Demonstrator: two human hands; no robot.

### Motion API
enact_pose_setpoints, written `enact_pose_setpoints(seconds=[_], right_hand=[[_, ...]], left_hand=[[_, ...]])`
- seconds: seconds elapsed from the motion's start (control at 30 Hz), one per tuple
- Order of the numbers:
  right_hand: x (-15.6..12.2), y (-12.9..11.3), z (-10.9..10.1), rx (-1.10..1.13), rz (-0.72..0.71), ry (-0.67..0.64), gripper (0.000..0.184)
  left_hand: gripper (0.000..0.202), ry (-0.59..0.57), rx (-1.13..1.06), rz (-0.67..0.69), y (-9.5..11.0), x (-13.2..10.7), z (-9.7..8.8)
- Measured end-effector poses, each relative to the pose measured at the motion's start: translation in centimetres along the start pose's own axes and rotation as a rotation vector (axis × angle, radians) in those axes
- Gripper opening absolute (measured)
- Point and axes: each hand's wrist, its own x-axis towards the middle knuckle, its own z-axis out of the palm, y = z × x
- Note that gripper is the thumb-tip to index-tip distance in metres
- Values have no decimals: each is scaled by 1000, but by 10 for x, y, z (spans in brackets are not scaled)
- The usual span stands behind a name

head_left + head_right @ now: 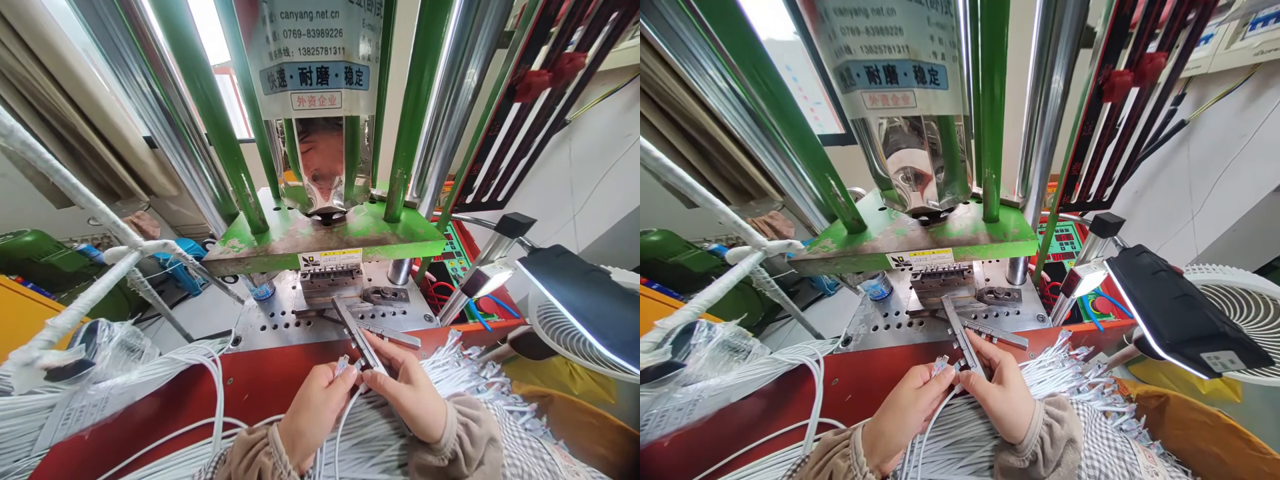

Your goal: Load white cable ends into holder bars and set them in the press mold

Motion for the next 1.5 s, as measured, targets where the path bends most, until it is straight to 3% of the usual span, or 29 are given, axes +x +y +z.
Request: enact_pose_setpoints(seconds=[0.2, 0.4, 0.47, 0.53, 0.6, 0.67, 0.73, 0.83, 0.97, 1.1, 1.23, 1.5], right_hand=[[-1, 4, 0, 50, 1, -5, 58], [-6, 6, -4, -292, -127, -9, 55], [-6, 5, -5, -289, -138, -65, 53], [-4, 4, -6, -148, -62, -126, 52], [0, 4, -9, -9, 35, -128, 54], [3, 5, -12, 44, 100, -93, 56], [5, 5, -13, 31, 122, -84, 56], [5, 4, -8, -26, 51, -87, 55], [0, 3, 0, -113, -54, -91, 55], [-5, 7, 0, -244, -72, -56, 55], [-4, 9, -1, -223, -75, 1, 52], [-4, 2, -2, -231, -75, -105, 55]], left_hand=[[53, 27, 74, 38, 2, -1, 1], [56, 36, 182, 127, -2, -2, 2], [58, 17, 229, 117, -1, -2, 1], [59, 5, 238, 85, 1, -1, 0], [56, 77, 203, 113, 5, 0, -3], [51, 161, 155, 168, 7, 2, -6], [47, 154, 154, 180, 6, 3, -8], [44, 107, 216, 227, 1, 7, -8], [42, 187, 306, 284, -3, 8, -5], [36, 257, 411, 275, 2, 5, -1], [34, 273, 438, 262, 7, 1, 1], [42, 261, 368, 251, -6, 6, -2]])
